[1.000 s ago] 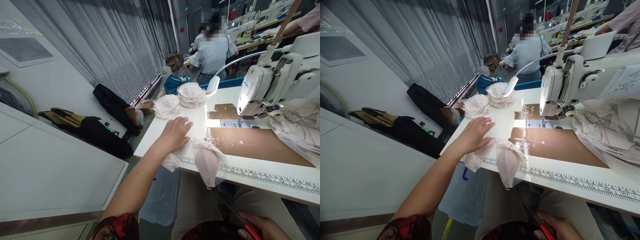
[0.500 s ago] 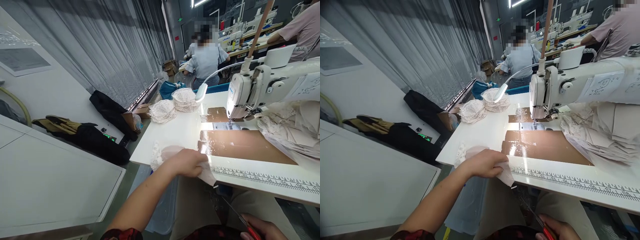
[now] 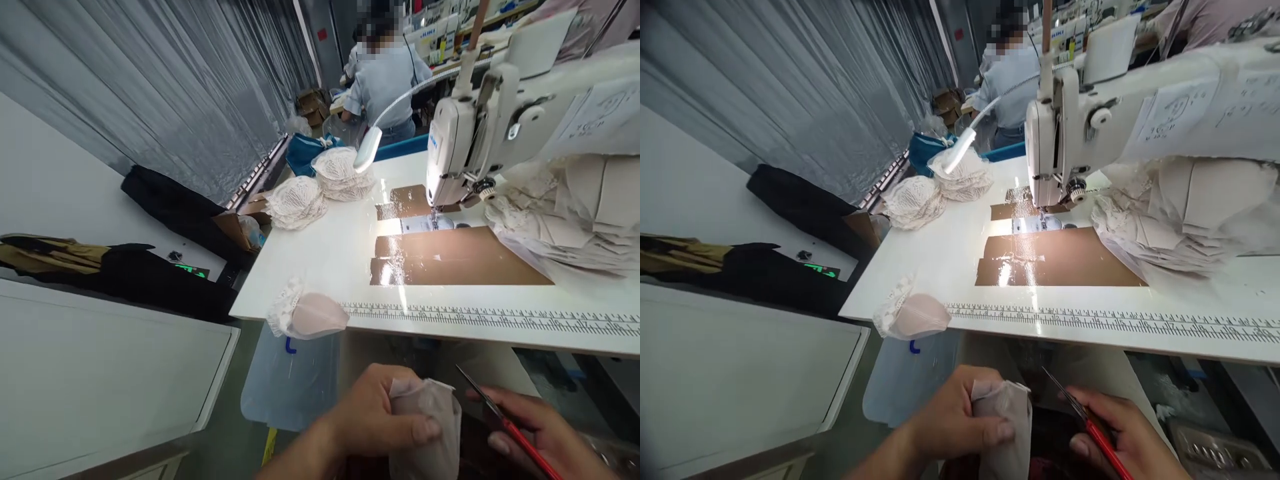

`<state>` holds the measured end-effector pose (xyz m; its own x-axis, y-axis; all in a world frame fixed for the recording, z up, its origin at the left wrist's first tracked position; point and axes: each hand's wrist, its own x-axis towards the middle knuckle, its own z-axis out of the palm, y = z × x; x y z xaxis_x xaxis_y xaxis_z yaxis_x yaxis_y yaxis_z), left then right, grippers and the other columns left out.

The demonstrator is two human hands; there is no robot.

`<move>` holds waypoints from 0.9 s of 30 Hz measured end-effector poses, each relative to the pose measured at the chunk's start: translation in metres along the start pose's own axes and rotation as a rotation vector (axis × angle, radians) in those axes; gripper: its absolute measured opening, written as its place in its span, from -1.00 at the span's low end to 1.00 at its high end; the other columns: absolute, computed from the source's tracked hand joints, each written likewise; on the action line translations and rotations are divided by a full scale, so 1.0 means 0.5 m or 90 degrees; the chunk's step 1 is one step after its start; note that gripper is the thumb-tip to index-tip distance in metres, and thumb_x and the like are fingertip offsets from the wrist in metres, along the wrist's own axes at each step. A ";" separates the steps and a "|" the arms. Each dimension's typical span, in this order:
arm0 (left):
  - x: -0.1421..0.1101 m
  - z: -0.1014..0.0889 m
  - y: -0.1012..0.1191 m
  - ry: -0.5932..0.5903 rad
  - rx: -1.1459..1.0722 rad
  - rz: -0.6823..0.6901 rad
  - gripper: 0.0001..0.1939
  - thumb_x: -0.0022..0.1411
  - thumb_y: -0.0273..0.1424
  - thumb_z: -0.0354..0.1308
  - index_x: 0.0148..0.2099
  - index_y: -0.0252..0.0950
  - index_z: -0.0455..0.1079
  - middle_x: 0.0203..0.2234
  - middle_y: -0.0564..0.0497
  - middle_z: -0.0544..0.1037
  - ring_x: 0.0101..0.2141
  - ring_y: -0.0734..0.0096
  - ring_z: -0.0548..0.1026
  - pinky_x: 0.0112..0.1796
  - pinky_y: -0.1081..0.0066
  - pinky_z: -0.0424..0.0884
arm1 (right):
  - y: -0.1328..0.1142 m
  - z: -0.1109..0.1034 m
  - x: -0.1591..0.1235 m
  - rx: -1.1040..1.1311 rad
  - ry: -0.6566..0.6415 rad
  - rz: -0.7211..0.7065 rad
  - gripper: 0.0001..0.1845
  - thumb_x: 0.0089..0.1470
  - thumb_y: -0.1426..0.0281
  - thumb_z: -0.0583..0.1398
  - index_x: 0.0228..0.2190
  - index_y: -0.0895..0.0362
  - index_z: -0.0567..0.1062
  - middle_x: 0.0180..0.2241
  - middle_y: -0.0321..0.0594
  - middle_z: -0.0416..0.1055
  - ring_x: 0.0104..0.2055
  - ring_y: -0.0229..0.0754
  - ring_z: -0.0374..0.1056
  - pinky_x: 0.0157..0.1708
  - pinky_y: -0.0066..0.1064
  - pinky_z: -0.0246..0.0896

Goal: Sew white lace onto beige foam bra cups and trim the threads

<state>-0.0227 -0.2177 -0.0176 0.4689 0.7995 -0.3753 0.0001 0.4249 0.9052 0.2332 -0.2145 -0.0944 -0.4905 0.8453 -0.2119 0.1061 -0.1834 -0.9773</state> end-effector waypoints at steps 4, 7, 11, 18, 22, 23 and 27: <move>0.020 0.009 -0.060 0.071 -0.027 -0.010 -0.53 0.07 -0.02 0.27 -0.37 -0.35 0.26 -0.54 0.07 0.25 -0.52 0.56 0.17 -0.52 0.54 0.09 | -0.004 -0.023 -0.005 -0.089 -0.080 0.020 -0.57 0.09 0.15 0.25 -0.03 0.03 0.54 -0.14 -0.14 0.57 -0.16 0.06 0.49 -0.15 -0.31 0.42; 0.020 0.002 -0.060 0.084 0.053 0.015 -0.59 0.16 -0.08 0.20 -0.37 -0.37 0.30 -0.54 0.08 0.24 -0.52 0.57 0.16 -0.51 0.55 0.08 | -0.001 -0.029 -0.009 -0.133 -0.119 0.025 -0.58 0.11 0.15 0.23 -0.03 0.04 0.55 -0.23 -0.14 0.58 -0.23 0.04 0.51 -0.21 -0.34 0.44; 0.022 -0.006 -0.046 0.088 0.101 0.076 -0.61 0.21 -0.13 0.17 -0.19 -0.40 0.47 -0.48 0.03 0.37 -0.46 0.52 0.26 -0.43 0.53 0.18 | -0.003 -0.025 -0.011 -0.155 -0.126 0.016 -0.57 0.11 0.15 0.22 -0.02 0.05 0.55 -0.33 -0.16 0.56 -0.31 0.01 0.50 -0.32 -0.40 0.44; 0.032 -0.014 -0.062 0.119 0.066 0.057 -0.57 0.22 -0.10 0.19 -0.28 -0.45 0.52 -0.62 0.07 0.27 -0.56 0.59 0.15 -0.53 0.54 0.05 | -0.015 -0.027 -0.016 -0.264 -0.123 0.030 -0.57 0.04 0.15 0.27 -0.05 0.01 0.57 -0.19 -0.16 0.58 -0.17 0.07 0.50 -0.20 -0.40 0.43; 0.028 -0.017 -0.071 0.141 0.023 0.061 -0.59 0.20 -0.12 0.21 -0.27 -0.45 0.53 -0.58 0.02 0.35 -0.54 0.56 0.22 -0.50 0.53 0.11 | -0.024 -0.019 -0.016 -0.211 -0.119 0.023 -0.64 0.02 0.20 0.29 -0.12 0.02 0.60 -0.27 -0.20 0.59 -0.29 0.02 0.50 -0.28 -0.41 0.43; 0.028 -0.017 -0.072 0.143 0.014 0.061 -0.59 0.20 -0.12 0.22 -0.27 -0.45 0.53 -0.57 0.01 0.37 -0.53 0.56 0.24 -0.49 0.53 0.12 | -0.029 -0.017 -0.013 -0.198 -0.132 0.022 -0.68 0.02 0.22 0.29 -0.16 0.02 0.61 -0.32 -0.22 0.59 -0.32 0.00 0.50 -0.31 -0.43 0.42; 0.031 -0.013 -0.070 0.124 0.010 0.045 -0.60 0.20 -0.13 0.22 -0.28 -0.44 0.52 -0.57 0.01 0.38 -0.53 0.56 0.24 -0.49 0.53 0.12 | -0.045 -0.008 0.002 -0.199 -0.175 0.027 -0.81 0.06 0.24 0.26 -0.29 0.02 0.60 -0.42 -0.29 0.55 -0.35 -0.04 0.49 -0.31 -0.45 0.41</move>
<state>-0.0212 -0.2174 -0.0562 0.2883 0.8951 -0.3402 -0.0118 0.3586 0.9334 0.2336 -0.2075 -0.0726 -0.6886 0.6669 -0.2849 0.3676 -0.0177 -0.9298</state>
